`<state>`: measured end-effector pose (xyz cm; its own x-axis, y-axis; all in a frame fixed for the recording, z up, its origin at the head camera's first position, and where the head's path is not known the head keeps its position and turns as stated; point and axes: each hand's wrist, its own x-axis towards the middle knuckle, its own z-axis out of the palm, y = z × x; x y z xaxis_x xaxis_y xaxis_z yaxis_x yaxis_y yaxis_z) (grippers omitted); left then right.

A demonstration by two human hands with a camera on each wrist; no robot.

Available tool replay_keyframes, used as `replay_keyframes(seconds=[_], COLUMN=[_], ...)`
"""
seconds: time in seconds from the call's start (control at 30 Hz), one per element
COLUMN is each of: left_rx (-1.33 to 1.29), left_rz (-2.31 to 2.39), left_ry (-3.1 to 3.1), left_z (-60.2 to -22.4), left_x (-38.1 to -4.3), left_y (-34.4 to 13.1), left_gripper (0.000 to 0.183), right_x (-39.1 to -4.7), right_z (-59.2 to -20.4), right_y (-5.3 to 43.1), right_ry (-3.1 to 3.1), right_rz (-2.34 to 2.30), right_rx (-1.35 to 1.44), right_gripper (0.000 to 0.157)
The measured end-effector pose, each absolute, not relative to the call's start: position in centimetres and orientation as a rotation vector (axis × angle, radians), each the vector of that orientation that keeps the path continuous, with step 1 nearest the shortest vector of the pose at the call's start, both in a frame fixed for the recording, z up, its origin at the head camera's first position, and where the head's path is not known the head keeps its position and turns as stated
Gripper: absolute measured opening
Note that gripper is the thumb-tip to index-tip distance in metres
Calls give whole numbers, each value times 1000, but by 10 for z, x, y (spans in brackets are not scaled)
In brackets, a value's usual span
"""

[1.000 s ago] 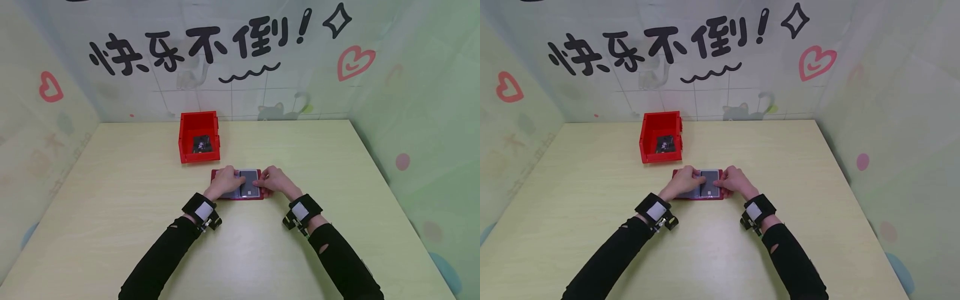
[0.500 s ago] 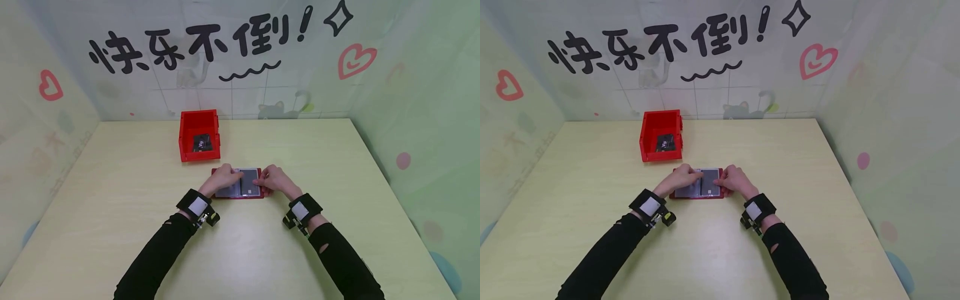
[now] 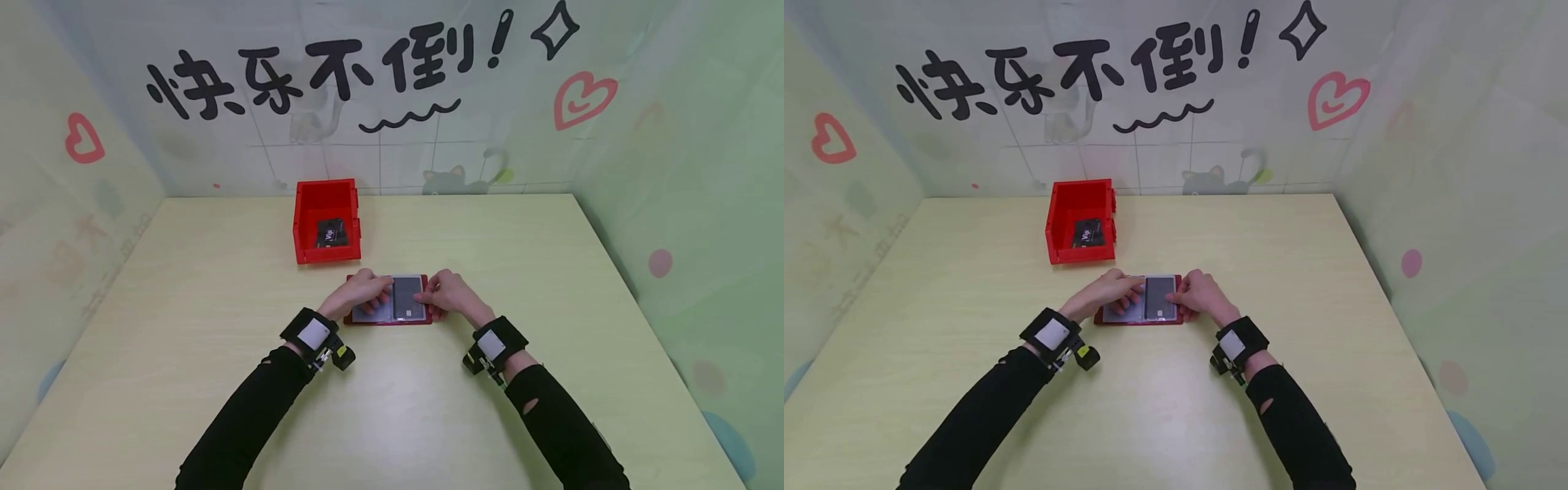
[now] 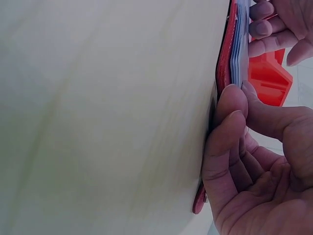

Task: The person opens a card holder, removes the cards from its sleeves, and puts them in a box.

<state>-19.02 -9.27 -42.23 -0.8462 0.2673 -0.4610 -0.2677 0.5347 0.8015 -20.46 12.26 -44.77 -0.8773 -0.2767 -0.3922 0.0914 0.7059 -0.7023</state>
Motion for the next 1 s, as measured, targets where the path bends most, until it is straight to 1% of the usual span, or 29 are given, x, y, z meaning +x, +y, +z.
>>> replay_keyframes(seconds=[0.6, 0.8, 1.0], left_rx=[7, 18, -32], left_rz=[1280, 1228, 1083], left_ry=[2213, 2274, 2383], left_z=[-421, -424, -428], left_x=[-190, -191, -193], left_y=[-94, -90, -81], left_gripper=[39, 32, 42], right_x=[-205, -205, -205], right_z=[-448, -448, -447], right_y=[123, 123, 124], right_ry=[2426, 2423, 2420], right_rz=[-1049, -1045, -1036], right_rx=[-142, -147, -164], right_gripper=[27, 27, 27])
